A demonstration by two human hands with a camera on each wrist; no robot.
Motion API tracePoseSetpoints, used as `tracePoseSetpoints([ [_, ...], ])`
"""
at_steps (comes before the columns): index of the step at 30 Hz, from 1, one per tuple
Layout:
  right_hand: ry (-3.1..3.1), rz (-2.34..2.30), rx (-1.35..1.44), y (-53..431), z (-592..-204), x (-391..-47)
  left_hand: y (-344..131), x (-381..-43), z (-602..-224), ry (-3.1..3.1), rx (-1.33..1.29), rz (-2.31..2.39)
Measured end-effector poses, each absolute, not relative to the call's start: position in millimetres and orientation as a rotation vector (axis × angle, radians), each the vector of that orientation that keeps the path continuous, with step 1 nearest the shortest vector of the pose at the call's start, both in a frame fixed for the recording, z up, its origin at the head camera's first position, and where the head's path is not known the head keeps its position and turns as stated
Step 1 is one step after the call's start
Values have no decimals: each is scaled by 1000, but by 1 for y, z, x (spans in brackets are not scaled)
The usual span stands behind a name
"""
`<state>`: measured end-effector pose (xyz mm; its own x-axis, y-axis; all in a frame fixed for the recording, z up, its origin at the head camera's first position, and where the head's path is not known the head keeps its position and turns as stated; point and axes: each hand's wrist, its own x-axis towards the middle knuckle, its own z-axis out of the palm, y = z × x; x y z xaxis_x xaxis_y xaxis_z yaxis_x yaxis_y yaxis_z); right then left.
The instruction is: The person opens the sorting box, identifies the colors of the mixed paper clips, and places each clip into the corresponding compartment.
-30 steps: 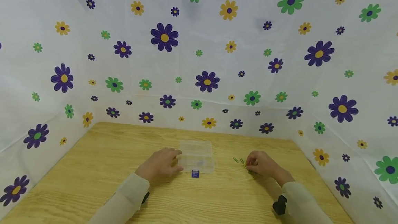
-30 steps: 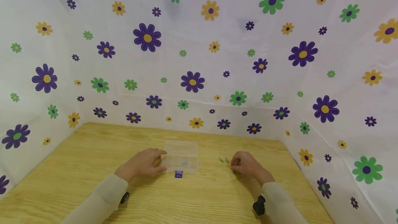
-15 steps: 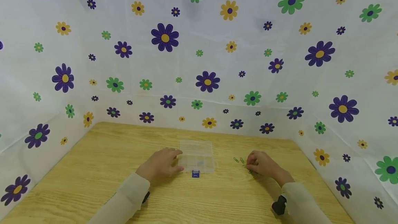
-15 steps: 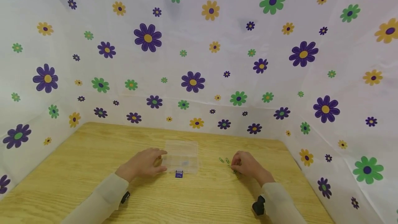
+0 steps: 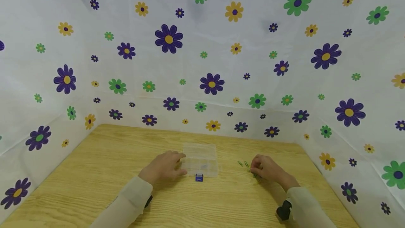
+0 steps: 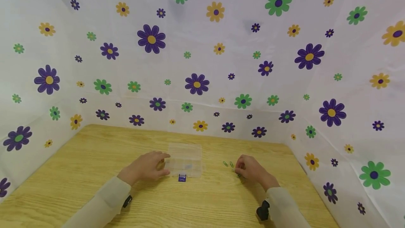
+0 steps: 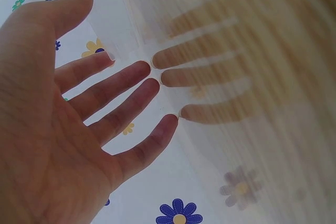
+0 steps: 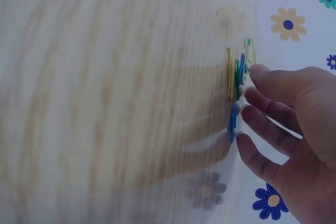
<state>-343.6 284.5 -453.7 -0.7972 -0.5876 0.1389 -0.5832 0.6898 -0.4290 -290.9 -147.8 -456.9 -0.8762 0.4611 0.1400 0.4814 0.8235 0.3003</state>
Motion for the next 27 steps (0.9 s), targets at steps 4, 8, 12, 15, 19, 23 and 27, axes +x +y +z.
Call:
tracePoseSetpoints([
  [4, 2876, -735, -990, 283, -452, -343, -147, -290, -456, -2949, -759, -522],
  [8, 2896, -740, -988, 279, -450, -345, -147, -289, -454, -2952, -757, -526],
  [12, 2908, -750, -979, 271, -446, -348, -147, -289, -454, -2952, -759, -513],
  [15, 2903, -751, -984, 264, -442, -349, -147, -289, -454, -2945, -763, -500],
  [19, 2903, -737, -1011, 254, -439, -351, -148, -289, -454, -2929, -773, -485],
  [23, 2900, -726, -1061, 245, -440, -354, -148, -290, -455, -2934, -769, -480],
  [27, 2894, -727, -1080, 240, -440, -357, -147, -291, -457, -2945, -754, -492],
])
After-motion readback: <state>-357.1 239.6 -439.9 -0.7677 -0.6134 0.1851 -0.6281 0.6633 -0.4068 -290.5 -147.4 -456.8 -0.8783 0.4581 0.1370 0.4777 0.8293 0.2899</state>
